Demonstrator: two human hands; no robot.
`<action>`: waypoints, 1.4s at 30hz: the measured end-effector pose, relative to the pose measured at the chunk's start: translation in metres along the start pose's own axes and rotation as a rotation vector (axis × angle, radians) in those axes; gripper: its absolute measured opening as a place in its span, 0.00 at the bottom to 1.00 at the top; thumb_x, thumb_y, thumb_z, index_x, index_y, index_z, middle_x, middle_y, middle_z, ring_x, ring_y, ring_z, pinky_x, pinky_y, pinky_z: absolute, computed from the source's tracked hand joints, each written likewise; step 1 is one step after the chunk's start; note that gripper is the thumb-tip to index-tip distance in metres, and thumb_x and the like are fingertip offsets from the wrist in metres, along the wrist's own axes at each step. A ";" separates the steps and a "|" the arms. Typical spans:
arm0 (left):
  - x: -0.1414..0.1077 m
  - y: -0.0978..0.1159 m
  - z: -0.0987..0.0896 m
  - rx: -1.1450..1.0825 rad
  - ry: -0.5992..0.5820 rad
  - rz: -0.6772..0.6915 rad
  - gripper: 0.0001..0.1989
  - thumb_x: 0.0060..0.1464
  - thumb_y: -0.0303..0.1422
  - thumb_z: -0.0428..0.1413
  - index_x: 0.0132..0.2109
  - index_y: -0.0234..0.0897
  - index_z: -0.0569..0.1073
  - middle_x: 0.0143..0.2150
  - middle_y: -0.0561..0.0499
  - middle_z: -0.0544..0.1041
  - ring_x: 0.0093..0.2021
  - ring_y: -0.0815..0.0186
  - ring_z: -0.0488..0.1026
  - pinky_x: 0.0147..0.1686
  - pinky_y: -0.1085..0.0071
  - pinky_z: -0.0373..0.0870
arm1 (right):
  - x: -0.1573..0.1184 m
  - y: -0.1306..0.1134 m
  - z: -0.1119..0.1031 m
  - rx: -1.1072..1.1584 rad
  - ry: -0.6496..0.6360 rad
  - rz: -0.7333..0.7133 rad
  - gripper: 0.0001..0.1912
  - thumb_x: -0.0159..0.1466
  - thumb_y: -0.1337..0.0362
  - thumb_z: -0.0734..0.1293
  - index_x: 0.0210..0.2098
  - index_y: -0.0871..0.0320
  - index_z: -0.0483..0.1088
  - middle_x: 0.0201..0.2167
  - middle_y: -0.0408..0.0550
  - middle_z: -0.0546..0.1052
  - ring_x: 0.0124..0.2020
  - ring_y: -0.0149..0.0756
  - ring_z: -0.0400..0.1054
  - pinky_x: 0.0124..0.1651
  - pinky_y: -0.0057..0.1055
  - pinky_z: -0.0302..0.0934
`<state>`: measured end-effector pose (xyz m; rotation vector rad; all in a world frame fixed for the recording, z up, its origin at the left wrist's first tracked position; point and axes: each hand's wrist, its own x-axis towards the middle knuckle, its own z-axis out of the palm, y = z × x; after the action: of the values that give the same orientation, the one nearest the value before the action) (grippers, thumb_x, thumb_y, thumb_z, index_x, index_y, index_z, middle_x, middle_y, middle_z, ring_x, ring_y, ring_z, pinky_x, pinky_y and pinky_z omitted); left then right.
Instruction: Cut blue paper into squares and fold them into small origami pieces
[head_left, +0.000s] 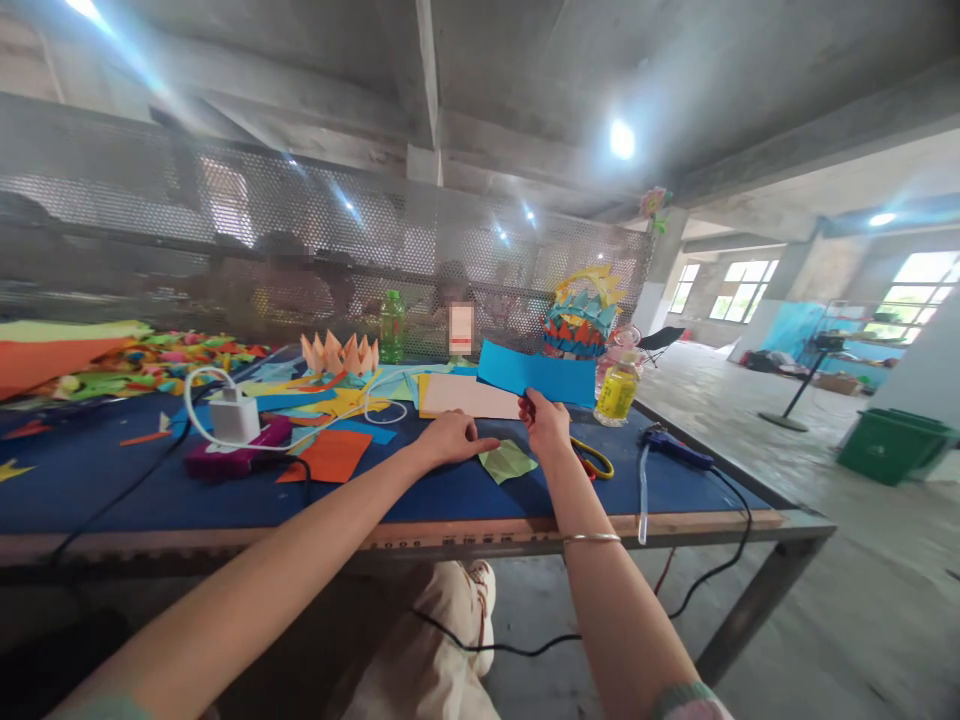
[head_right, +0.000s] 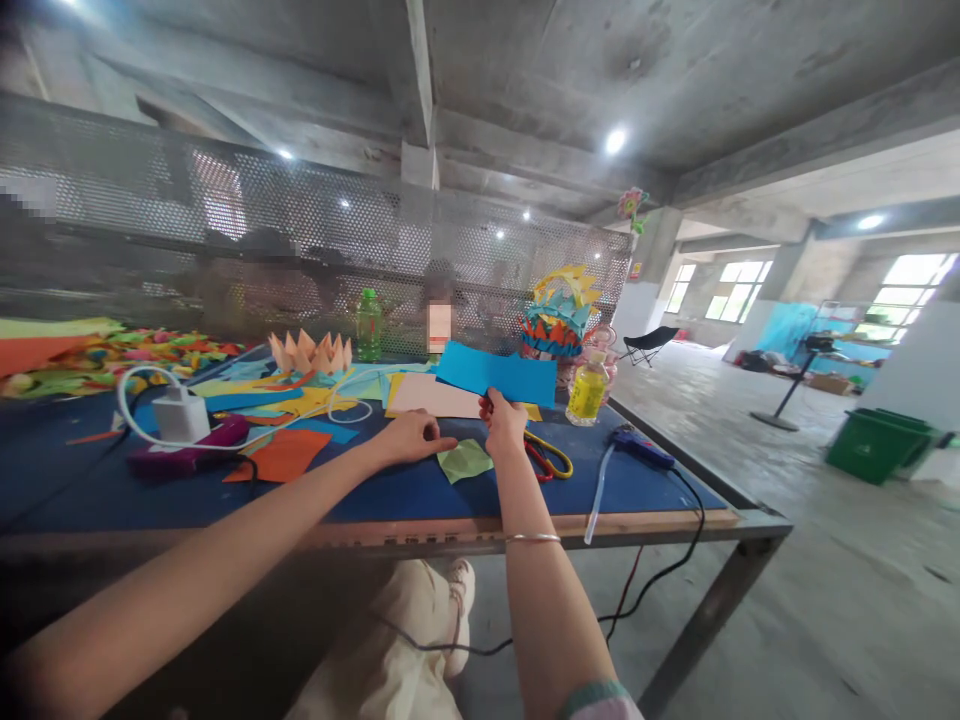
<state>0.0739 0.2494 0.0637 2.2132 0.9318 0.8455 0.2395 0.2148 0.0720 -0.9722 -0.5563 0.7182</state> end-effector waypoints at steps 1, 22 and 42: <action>-0.001 0.003 0.002 0.014 -0.021 0.003 0.18 0.30 0.44 0.67 0.15 0.38 0.69 0.22 0.48 0.73 0.32 0.57 0.71 0.33 0.69 0.60 | -0.001 -0.001 0.000 -0.010 0.000 0.029 0.16 0.67 0.60 0.64 0.52 0.60 0.66 0.49 0.51 0.72 0.45 0.39 0.70 0.45 0.41 0.68; 0.013 -0.007 -0.061 -0.797 0.146 -0.113 0.22 0.34 0.45 0.70 0.33 0.35 0.76 0.34 0.49 0.79 0.37 0.64 0.74 0.39 0.70 0.67 | -0.016 -0.001 0.008 -0.242 -0.073 0.090 0.13 0.67 0.61 0.65 0.47 0.62 0.68 0.43 0.49 0.74 0.39 0.35 0.71 0.40 0.36 0.69; 0.018 -0.015 -0.033 -0.767 0.392 -0.258 0.13 0.61 0.36 0.54 0.49 0.33 0.71 0.46 0.47 0.74 0.40 0.64 0.74 0.38 0.63 0.74 | -0.037 0.003 0.021 -0.193 -0.256 0.085 0.08 0.65 0.67 0.67 0.30 0.64 0.70 0.23 0.38 0.73 0.22 0.25 0.69 0.25 0.23 0.65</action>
<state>0.0536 0.2809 0.0796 1.2703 0.8458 1.2723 0.2002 0.1994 0.0753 -1.0955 -0.8236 0.8834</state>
